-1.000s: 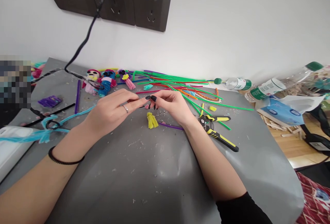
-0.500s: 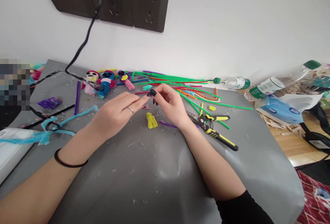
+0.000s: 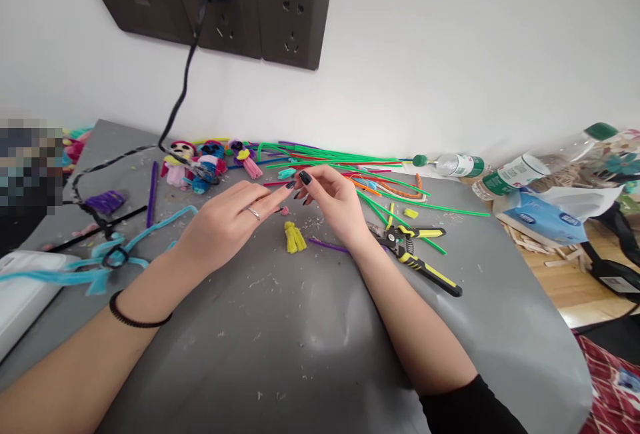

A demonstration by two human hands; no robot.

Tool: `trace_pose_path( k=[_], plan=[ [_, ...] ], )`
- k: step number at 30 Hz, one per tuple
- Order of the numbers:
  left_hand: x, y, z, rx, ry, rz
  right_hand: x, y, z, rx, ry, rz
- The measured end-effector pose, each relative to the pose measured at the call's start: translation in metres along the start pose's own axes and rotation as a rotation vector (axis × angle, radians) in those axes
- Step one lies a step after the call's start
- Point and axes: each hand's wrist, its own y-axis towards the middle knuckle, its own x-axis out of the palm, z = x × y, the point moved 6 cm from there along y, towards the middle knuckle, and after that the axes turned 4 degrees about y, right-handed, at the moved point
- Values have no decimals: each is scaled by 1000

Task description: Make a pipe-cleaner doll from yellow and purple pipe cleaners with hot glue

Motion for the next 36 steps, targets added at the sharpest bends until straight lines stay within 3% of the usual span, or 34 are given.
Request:
trace_pose_path(
  k=[12,17,22,28,36],
  plan=[
    [6,-2,0,-24,29,-65,4,0,14,225,263,-132],
    [8,-4,1,0,49,-66,3,1,14,214,236,-126],
    [13,-5,8,-48,22,-58,0,2,20,225,114,-55],
    [23,-4,20,-19,156,-124,-3,2,16,205,2,64],
    [21,-3,16,-63,143,-128,-3,1,16,206,-18,101]
  ],
)
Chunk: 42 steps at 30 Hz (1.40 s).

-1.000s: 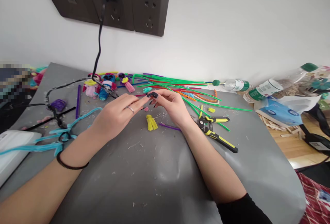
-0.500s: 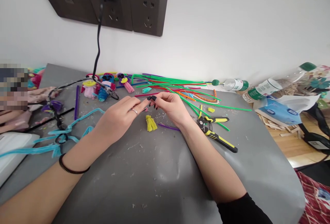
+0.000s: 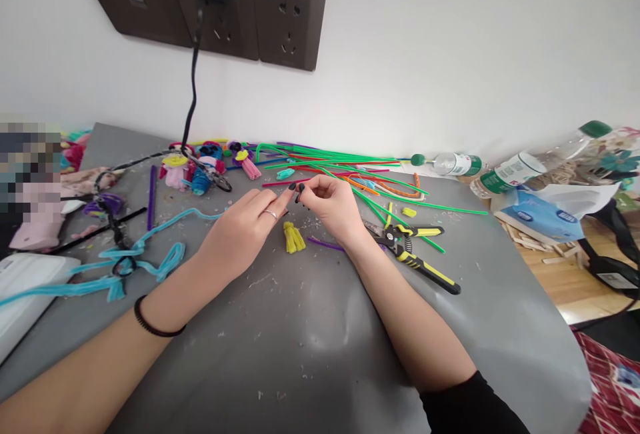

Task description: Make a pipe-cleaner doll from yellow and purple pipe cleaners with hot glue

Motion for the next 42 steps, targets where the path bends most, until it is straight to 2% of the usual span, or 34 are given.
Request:
trace_pose_path(
  k=[5,14,20,28,34,39,42],
  plan=[
    [-3,2,-2,7,17,31,1,1,0,-19,33,-38],
    [-2,-1,-3,21,32,30,2,1,2,27,159,-87],
    [2,-4,-4,-7,17,4,2,1,3,9,128,-114],
    [5,-3,1,-10,16,-20,0,0,-2,-29,60,-36],
    [-2,3,4,3,13,25,-1,2,-1,-13,164,-21],
    [-3,3,-3,-71,-38,40,-1,4,0,1,238,-24],
    [-3,2,-15,-226,-241,43,-1,3,0,21,235,-31]
  ],
)
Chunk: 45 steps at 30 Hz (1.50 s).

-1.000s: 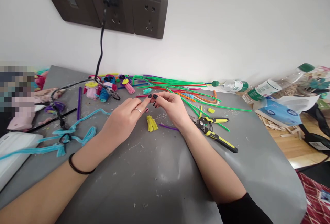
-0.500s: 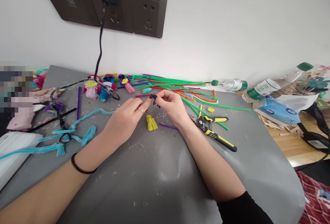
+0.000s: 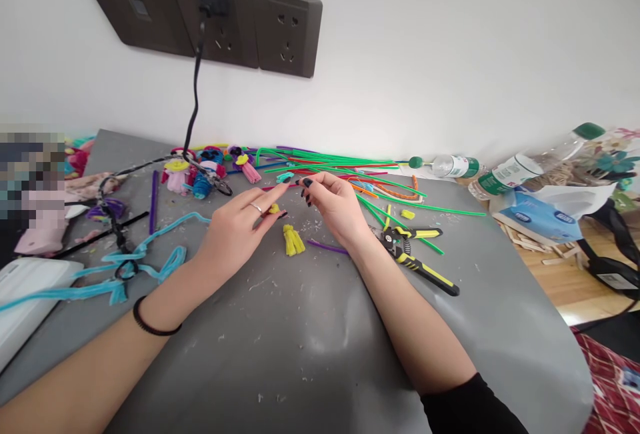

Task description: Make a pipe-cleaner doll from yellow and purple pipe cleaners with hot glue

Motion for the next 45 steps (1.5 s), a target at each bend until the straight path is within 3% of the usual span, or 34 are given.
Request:
trace_pose_path(
  k=[6,12,24,37,41,45],
  plan=[
    [-1,-2,-22,-423,-495,40,7,-3,3,39,88,-81],
    [1,-2,-27,-647,-671,57,11,-5,0,0,43,-122],
    [-1,-5,-30,-742,-693,51,21,-8,-7,-48,42,-306],
    [0,-6,-35,-732,-697,85,19,-10,-10,-68,74,-239],
    [-4,-4,-35,-707,-746,159,16,-12,-15,-146,-176,-192],
    [-9,-1,-32,-648,-829,185,21,-16,-16,-264,-311,-236]
  ],
)
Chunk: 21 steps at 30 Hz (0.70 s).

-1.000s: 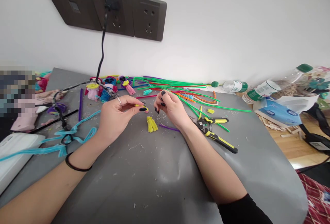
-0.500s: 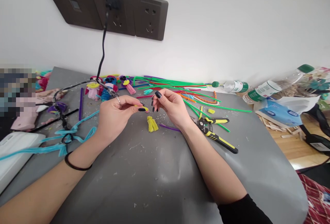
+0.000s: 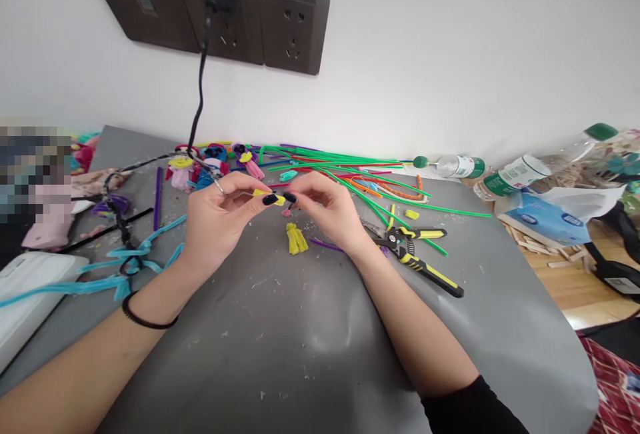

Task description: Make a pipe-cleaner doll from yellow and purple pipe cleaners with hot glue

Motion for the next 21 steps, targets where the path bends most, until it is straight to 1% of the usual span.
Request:
trace_pose_path(
  k=[2,4,8,10,12,14,17,19,21],
  plan=[
    [0,0,0,-6,3,-12,2,-1,-2,-45,-22,-3],
    [2,0,-3,-31,21,-26,1,-1,-4,-61,-60,24],
    [1,0,-11,-61,62,16,-11,-3,-8,-35,-132,169],
    [0,1,-12,-58,106,33,-16,-5,-9,-21,-143,211],
    [-2,3,-13,-57,164,26,-19,-7,-10,-27,-129,236],
    [-3,5,-13,-64,245,-14,-21,-8,-8,-30,-102,245],
    [-1,8,-17,-46,405,-134,-22,-8,-5,-10,-74,226],
    [2,9,-22,18,539,-234,-21,-8,-3,8,-68,201],
    [6,9,-25,125,685,-302,-20,-7,-3,20,-71,176]
  ],
)
